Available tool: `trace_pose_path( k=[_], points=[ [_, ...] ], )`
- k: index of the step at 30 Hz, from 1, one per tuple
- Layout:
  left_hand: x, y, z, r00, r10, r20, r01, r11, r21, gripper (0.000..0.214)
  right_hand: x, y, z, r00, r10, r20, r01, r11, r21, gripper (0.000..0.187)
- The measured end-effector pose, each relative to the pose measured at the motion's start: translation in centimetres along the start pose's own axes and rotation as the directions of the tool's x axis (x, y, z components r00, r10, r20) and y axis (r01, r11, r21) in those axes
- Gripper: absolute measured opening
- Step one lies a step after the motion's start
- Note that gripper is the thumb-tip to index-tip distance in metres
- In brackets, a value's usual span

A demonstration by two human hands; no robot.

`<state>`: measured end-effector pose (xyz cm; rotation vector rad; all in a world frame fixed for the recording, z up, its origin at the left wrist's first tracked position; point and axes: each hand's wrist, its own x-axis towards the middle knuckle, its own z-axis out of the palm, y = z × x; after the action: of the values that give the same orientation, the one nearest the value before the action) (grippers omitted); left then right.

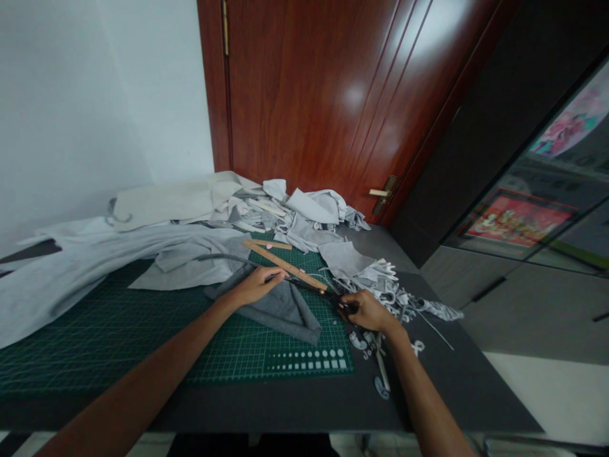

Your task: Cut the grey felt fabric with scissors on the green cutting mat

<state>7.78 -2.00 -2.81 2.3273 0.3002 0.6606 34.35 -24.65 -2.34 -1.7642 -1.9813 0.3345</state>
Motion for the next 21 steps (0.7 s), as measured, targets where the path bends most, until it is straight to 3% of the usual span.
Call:
trace_pose_path(
  k=[10, 21],
  points=[
    [0.01, 0.11, 0.34, 0.998, 0.063, -0.026, -0.064, 0.998, -0.02, 0.038, -0.24, 0.03, 0.09, 0.999, 0.017, 0.029, -0.017, 1.0, 0.012, 0.009],
    [-0.05, -0.42, 0.82, 0.991, 0.128, -0.044, -0.128, 0.992, 0.006, 0.036, -0.34, 0.24, 0.56, 0.997, 0.03, 0.072, -0.031, 1.0, 0.001, 0.019]
  ],
)
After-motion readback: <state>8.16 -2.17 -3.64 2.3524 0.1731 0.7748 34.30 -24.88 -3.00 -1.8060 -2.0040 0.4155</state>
